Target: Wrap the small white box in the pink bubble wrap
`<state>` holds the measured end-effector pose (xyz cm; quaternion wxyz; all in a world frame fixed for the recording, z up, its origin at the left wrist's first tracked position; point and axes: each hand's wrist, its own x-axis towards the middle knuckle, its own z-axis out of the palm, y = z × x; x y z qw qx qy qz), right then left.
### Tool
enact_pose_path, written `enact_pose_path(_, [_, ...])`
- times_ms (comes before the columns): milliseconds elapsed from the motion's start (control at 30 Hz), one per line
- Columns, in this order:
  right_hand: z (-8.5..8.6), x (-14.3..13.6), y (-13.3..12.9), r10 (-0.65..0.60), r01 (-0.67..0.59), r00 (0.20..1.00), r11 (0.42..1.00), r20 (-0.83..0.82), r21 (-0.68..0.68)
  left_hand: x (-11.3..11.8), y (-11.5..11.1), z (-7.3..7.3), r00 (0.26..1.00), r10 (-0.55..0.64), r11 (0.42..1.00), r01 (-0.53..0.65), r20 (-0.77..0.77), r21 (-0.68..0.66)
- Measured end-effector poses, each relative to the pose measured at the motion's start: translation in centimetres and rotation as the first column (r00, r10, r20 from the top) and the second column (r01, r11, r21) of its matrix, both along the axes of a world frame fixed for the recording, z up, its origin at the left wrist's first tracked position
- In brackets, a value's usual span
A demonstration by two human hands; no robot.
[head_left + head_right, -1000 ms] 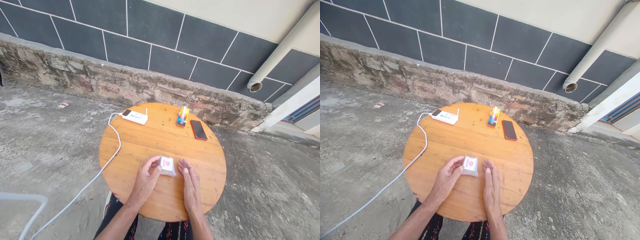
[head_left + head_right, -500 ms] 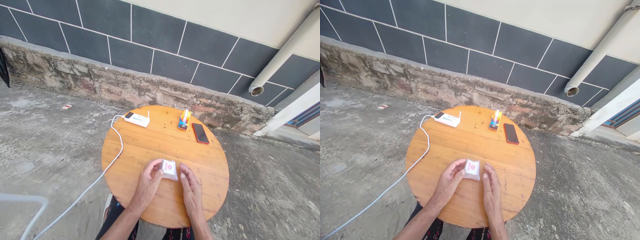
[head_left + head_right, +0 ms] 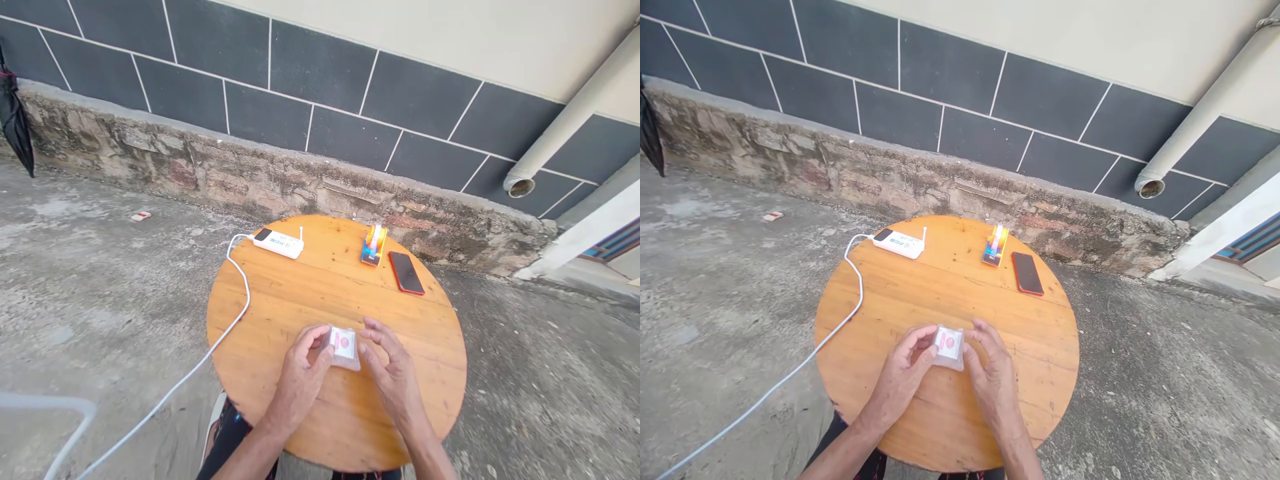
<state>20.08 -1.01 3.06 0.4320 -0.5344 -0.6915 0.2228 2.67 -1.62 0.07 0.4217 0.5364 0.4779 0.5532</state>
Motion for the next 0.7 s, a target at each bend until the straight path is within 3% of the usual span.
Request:
enact_pose_path(100, [0.9,-0.2,1.3,0.068,-0.075,0.983,0.997,0.173,0.031,0.0,0.0,0.1,1.000,0.007,1.000,-0.007,0.000,0.014])
enact_pose_path(333, [2.2,-1.2,2.5,0.095,-0.134,0.902,0.989,0.421,0.064,0.2,0.1,0.3,1.000,0.000,0.998,0.001,-0.018,0.068])
enact_pose_path(533, [2.7,-1.7,3.0,0.085,-0.185,0.848,0.973,0.524,0.142,0.2,0.1,0.3,1.000,-0.005,0.998,0.006,-0.020,0.061])
enact_pose_path(700, [2.5,-2.0,3.8,0.102,-0.200,0.855,0.969,0.509,0.142,0.2,0.0,0.5,1.000,-0.001,0.999,0.002,-0.025,0.039])
